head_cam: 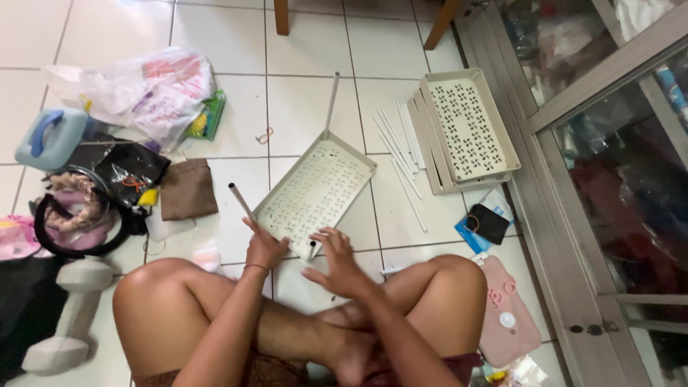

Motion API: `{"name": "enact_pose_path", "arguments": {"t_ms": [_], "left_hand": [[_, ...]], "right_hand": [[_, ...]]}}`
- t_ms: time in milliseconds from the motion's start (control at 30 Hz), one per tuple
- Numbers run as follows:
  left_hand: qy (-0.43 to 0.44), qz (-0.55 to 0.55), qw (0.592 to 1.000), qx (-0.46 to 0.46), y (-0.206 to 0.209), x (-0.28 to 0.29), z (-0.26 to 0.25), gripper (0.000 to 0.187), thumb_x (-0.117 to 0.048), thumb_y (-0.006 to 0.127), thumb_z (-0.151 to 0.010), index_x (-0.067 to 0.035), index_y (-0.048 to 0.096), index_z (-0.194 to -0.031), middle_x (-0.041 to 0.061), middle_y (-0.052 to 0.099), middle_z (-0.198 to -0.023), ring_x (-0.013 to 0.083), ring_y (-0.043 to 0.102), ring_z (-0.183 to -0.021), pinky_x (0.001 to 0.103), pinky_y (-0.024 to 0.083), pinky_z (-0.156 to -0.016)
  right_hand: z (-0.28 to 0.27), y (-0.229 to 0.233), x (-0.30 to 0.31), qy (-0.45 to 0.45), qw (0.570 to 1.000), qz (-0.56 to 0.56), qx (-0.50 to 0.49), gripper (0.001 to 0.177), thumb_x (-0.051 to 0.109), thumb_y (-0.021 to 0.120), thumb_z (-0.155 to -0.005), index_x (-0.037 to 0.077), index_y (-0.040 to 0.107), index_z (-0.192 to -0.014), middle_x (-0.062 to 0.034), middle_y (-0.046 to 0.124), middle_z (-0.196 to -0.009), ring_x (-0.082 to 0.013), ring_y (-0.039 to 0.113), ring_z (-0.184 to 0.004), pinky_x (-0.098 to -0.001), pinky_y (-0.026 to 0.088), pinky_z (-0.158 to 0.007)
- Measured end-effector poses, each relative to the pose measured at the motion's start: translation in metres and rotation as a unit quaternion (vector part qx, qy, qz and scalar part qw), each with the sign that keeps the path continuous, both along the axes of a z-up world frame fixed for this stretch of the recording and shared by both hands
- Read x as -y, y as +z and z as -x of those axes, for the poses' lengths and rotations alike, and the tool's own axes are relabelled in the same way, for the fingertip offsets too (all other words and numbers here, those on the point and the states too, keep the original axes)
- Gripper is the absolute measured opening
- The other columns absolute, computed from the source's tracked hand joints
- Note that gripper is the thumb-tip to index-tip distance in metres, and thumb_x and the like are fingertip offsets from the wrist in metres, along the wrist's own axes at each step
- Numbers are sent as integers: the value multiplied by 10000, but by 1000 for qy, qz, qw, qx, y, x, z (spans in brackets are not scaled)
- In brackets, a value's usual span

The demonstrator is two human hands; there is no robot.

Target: The person assembles a multi-tiered plastic shelving unit by inserting white support poles into the corners of perforated trays and stacking them. The person handles the trays and poles by hand, aligning the components and securing the structure.

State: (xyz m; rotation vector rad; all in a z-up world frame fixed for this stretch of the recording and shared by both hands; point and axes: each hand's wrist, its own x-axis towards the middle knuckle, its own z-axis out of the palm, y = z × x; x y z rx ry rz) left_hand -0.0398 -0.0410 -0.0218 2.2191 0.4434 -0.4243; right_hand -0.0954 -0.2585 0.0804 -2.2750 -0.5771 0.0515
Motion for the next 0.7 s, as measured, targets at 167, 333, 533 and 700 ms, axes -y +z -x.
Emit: {"name": "enact_pose_path", "arguments": {"t_ms": [167, 333, 533, 700], "left_hand": [[29, -26, 999, 24, 14, -7, -19, 980, -158, 679, -893, 37, 2, -1575, 281, 688, -1173, 412, 687, -1060, 431, 541, -946], [190, 64, 948, 246, 45, -11, -26, 628, -50, 563, -880, -7, 430, -1492, 198, 687, -1188, 312, 696, -969, 399, 560, -865], [81, 338, 872, 344, 75, -1, -2, 451, -276, 328, -1112, 41, 641, -1187, 134, 734, -1091, 210, 686, -1060, 325, 532, -968], [15, 319, 912, 259, 56, 3, 2, 520, -268, 251, -1106, -1, 519, -748, 96, 561, -702, 209, 518, -710, 309, 454, -735]], "right_hand": [[-74, -34, 106, -113, 989, 42, -87, 395, 343, 760, -834, 50, 706, -1094, -214, 608, -1261, -367, 553, -1203, -432, 436, -1073], [-100, -87, 205, -325, 936, 128, -37, 306, 233, 679, -866, 29, 697, -1094, -218, 659, -1135, -402, 590, -1125, -462, 468, -1014], [-111, -135, 209, -438, 884, 154, -62, 289, 214, 737, -854, 50, 689, -1087, -199, 654, -1119, -399, 617, -1070, -481, 511, -928], [-116, -147, 193, -403, 895, 178, -63, 203, 126, 708, -892, 31, 662, -1066, -200, 660, -1080, -408, 640, -1028, -486, 536, -872]]}}
